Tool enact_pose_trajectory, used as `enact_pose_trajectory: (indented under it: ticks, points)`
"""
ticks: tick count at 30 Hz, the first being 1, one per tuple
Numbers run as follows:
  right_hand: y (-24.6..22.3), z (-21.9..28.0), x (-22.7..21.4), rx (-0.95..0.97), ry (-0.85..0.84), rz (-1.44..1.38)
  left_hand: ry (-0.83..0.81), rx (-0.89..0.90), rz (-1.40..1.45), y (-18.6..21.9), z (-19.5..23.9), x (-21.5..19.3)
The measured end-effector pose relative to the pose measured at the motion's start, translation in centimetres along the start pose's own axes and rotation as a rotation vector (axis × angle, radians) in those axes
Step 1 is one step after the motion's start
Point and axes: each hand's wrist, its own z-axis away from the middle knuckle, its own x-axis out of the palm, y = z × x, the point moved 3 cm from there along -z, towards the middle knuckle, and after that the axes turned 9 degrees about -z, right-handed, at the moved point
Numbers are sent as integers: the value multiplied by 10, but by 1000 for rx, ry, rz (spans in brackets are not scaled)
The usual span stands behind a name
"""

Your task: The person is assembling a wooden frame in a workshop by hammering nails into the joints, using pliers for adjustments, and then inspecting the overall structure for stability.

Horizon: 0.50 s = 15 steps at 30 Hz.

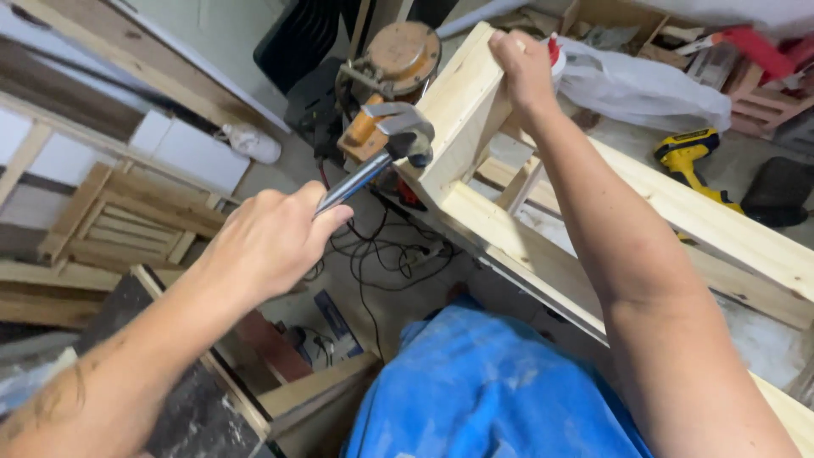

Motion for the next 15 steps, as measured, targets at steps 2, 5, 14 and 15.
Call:
enact_pose_trajectory:
  ticks: [2,5,14,15]
  points:
    - [2,-6,-3,0,19,0,97,8,-1,-7,2,-13]
    - [3,0,-2,-39,28,22,202,50,41,0,8,-18]
    - [-22,3,0,22,46,-16,12,21,-74,6,-1,-13]
    - [-22,0,0,12,42,13,48,5,-4,4,1,-21]
